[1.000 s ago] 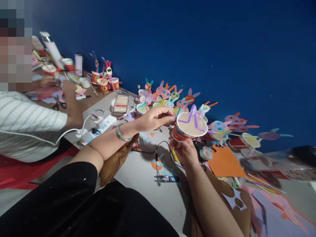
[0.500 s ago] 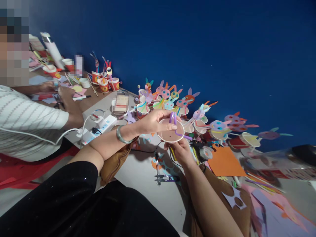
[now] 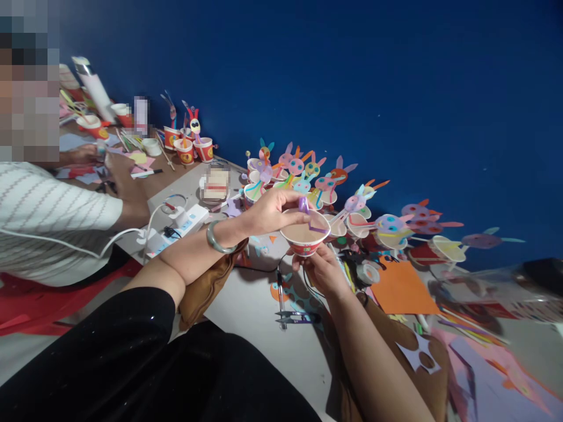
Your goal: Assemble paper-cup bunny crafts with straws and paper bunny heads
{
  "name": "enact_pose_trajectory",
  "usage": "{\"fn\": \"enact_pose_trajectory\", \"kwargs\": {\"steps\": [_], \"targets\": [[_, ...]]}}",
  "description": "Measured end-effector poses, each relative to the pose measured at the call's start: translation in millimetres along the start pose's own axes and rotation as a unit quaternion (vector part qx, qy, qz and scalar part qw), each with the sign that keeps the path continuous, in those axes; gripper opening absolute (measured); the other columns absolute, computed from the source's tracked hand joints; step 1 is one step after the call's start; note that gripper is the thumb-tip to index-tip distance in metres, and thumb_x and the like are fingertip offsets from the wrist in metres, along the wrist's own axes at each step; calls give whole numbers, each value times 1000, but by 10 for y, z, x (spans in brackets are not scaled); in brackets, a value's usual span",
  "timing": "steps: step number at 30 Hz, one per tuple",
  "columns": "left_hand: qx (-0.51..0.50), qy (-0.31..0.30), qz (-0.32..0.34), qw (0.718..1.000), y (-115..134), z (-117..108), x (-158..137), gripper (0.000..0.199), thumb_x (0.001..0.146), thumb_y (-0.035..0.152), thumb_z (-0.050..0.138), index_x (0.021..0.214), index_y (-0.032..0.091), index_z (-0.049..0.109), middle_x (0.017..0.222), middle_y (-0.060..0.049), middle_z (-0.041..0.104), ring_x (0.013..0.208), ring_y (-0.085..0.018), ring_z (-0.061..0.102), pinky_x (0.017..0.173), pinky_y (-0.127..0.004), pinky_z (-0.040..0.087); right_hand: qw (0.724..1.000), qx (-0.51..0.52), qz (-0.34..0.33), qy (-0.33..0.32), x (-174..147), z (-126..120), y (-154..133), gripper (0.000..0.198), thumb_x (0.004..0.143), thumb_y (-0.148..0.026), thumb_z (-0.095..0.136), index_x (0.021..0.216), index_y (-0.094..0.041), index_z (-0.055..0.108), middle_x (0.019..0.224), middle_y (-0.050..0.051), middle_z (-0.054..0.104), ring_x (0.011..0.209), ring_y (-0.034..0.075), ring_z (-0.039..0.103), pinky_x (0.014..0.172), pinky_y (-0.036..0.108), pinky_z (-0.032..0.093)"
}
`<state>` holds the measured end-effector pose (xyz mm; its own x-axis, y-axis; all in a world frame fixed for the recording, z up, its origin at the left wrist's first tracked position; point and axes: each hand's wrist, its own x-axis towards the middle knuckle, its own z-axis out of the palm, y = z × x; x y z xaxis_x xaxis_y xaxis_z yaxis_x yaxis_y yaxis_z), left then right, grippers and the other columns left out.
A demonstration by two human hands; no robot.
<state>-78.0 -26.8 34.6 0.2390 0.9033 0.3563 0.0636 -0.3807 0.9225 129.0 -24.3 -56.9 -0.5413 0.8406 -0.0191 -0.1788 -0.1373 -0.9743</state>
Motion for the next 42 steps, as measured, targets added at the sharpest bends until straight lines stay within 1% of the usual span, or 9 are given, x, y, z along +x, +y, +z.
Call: {"fn": "enact_pose_trajectory", "kwargs": {"steps": [6,15,23,26,28,31,34,36,42], "targets": [[33,11,17,999,-61,13,-13,35,85,47,80,83,14,69,84,-5,71,80,-13,62,71,-25,49,1000,1,2,8,7,-11,-2,41,77,-57,86,88,-22,69,84,5,79,53,12,62,54,28,53],[-9,-10,-9,1000,-39,8,5,44,79,57,84,82,15,69,85,-5,71,80,-13,62,70,-25,51,1000,-18,-9,7,24,-23,13,38,78,-56,86,85,-22,72,79,4,77,55,13,60,56,28,55],[16,-5,-8,1000,-68,-29,36,30,84,43,79,87,14,71,87,-6,73,80,-13,62,71,-26,51,995,-98,-17,10,32,-104,-78,40,78,-59,85,83,-21,74,68,2,72,55,15,61,54,29,52],[57,11,4,998,-89,-28,44,22,88,35,73,82,14,68,80,-4,69,75,-12,58,67,-25,46,984,-160,-52,63,46,-200,-127,35,82,-53,83,88,-20,74,64,-1,69,55,14,61,56,29,51],[109,29,3,994,-109,-9,42,21,88,29,69,74,16,63,70,-1,62,68,-10,51,61,-25,39,962,-198,-115,151,37,-242,-174,29,86,-48,80,94,-20,73,73,1,72,60,15,64,58,30,53],[195,50,-1,980,-129,43,27,25,88,25,66,67,18,55,59,4,45,60,-9,37,57,-27,27,883,-302,-254,255,-38,-224,-273,18,91,-38,76,100,-22,74,93,7,77,76,19,71,69,34,58],[237,41,-11,971,-125,107,1,25,90,27,67,69,18,55,59,5,42,60,-9,36,59,-29,25,778,-440,-381,237,-159,-114,-369,10,89,-26,76,98,-23,74,111,11,76,100,26,73,85,41,60],[254,32,-11,967,-121,143,-20,31,92,32,67,69,18,52,59,5,43,60,-10,37,60,-29,25,734,-495,-413,211,-227,-29,-404,10,89,-22,76,99,-24,75,117,11,75,103,27,73,92,44,60],[288,1,17,958,-157,203,-73,38,95,40,63,66,19,48,58,5,44,58,-10,35,59,-28,25,680,-559,-432,195,-272,57,-418,13,90,-23,75,103,-24,75,120,11,74,105,28,73,90,43,58]]}}
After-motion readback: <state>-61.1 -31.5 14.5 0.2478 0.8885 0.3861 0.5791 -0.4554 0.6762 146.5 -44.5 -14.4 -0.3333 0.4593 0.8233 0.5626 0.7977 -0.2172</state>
